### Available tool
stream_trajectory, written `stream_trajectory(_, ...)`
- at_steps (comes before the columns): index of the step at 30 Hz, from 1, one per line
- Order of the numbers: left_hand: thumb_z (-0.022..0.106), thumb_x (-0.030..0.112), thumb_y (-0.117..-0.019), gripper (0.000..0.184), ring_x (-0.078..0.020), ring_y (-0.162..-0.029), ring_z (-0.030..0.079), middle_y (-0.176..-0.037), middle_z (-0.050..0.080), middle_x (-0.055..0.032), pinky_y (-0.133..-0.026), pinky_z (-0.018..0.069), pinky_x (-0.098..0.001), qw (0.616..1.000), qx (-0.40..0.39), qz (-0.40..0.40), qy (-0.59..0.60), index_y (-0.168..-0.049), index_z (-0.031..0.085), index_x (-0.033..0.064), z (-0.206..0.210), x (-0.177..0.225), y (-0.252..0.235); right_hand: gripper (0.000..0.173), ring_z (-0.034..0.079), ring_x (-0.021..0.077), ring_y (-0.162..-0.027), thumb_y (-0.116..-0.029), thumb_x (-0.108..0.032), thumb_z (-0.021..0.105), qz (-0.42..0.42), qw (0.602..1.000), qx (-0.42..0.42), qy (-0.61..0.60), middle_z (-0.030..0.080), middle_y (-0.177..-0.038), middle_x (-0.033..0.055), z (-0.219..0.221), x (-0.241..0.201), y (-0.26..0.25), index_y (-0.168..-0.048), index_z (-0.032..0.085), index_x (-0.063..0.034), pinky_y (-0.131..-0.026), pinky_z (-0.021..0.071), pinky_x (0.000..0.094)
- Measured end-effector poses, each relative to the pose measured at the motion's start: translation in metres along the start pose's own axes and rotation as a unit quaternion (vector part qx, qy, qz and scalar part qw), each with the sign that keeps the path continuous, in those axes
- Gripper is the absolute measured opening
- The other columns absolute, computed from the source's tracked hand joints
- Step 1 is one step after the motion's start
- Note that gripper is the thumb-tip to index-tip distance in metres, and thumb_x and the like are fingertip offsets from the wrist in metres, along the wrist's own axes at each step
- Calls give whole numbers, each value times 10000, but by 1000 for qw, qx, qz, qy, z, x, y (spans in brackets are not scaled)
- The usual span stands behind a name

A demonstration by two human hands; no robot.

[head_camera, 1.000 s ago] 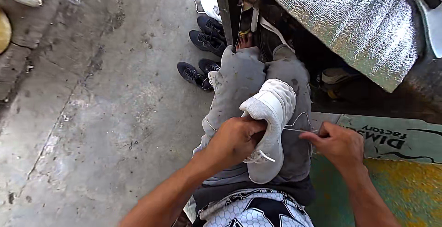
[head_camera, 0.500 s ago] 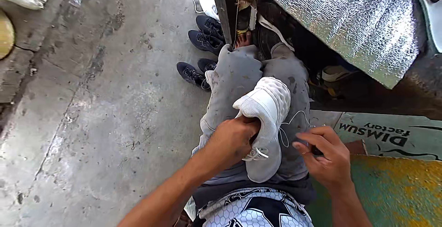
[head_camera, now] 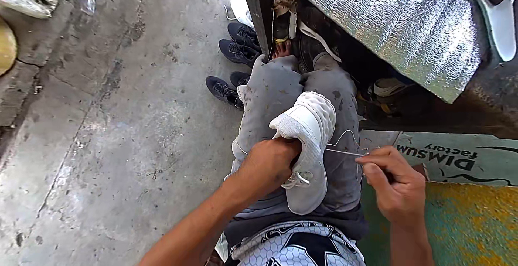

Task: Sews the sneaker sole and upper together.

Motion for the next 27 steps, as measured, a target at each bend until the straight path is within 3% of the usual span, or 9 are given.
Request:
stream_trajectory(3,680,65,-842,101,-244,-675,663,-713,630,-64,-553,525,-468,1000,-2,-1,2,-750,646,92,0,-1,0,255,532,11,-688,-999,-251,603,-31,970,59,234,601,-810,2,7,-5,-5,-1008,808,-100,-603,448,160)
stream_trajectory(9,671,77,-853,96,-242,-688,667,-717,632,-64,-569,536,-468,1000,7,2,8,-759,651,89,-1,-3,1,272,544,182,-552,-990,-264,655,-83,939,61,328,578,-678,64,37,-6,-13,-1200,783,-150,-495,443,346)
stream_trajectory(11,675,68,-845,111,-248,-683,663,-709,624,-67,-566,531,-468,1000,4,-2,2,-741,638,86,0,-2,0,212,569,170,-605,-983,-251,652,-60,954,25,293,600,-799,72,46,5,-15,-1112,796,-164,-510,465,341)
stream_trajectory(15,647,37,-836,43,-270,-690,682,-826,668,-98,-539,549,-476,998,57,8,-11,-841,664,76,-10,-1,13,165,633,-5,-877,-1017,-235,611,-37,988,-127,82,547,-1430,62,27,16,5,-962,740,-148,-755,565,192)
stream_trajectory(18,555,49,-947,222,-241,-767,709,-1059,700,-97,-554,574,-440,995,95,4,-29,-1076,721,122,-30,-9,40,245,646,5,-1035,-1032,-317,597,-10,986,-130,107,503,-1511,81,-23,64,30,-958,747,-138,-871,565,204)
stream_trajectory(20,495,55,-980,303,-247,-824,720,-1116,705,-90,-590,589,-459,993,100,-35,-54,-1144,735,143,-46,-33,61,246,639,106,-1132,-992,-251,599,61,979,-108,159,525,-1474,171,-59,113,48,-952,758,-67,-921,560,274)
stream_trajectory(24,454,8,-956,259,-374,-916,692,-1085,682,-183,-708,549,-608,980,79,-145,-113,-1004,708,22,-71,-111,96,224,657,307,-1152,-1004,-177,575,212,923,-118,299,489,-1538,150,-85,181,64,-1017,762,-56,-921,547,551)
stream_trajectory(26,469,87,-932,243,-276,-899,686,-1039,694,-108,-714,553,-522,983,87,-132,-91,-870,704,72,-76,-109,96,236,677,359,-1091,-1015,-191,582,202,924,-66,317,514,-1513,174,-72,159,48,-1061,754,-34,-880,551,594)
stream_trajectory(27,488,131,-916,245,-179,-969,677,-1074,706,-31,-788,561,-419,990,94,-96,-35,-807,707,118,-75,-93,93,291,686,318,-984,-1021,-248,589,164,940,-20,299,547,-1462,209,-61,133,42,-1102,741,-14,-806,570,516)
Point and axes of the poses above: each hand's wrist, its own y-axis away from the middle knuckle, its own z-axis out of the palm, x = y × z, the point moved 10 cm from there along -y, towards the middle knuckle
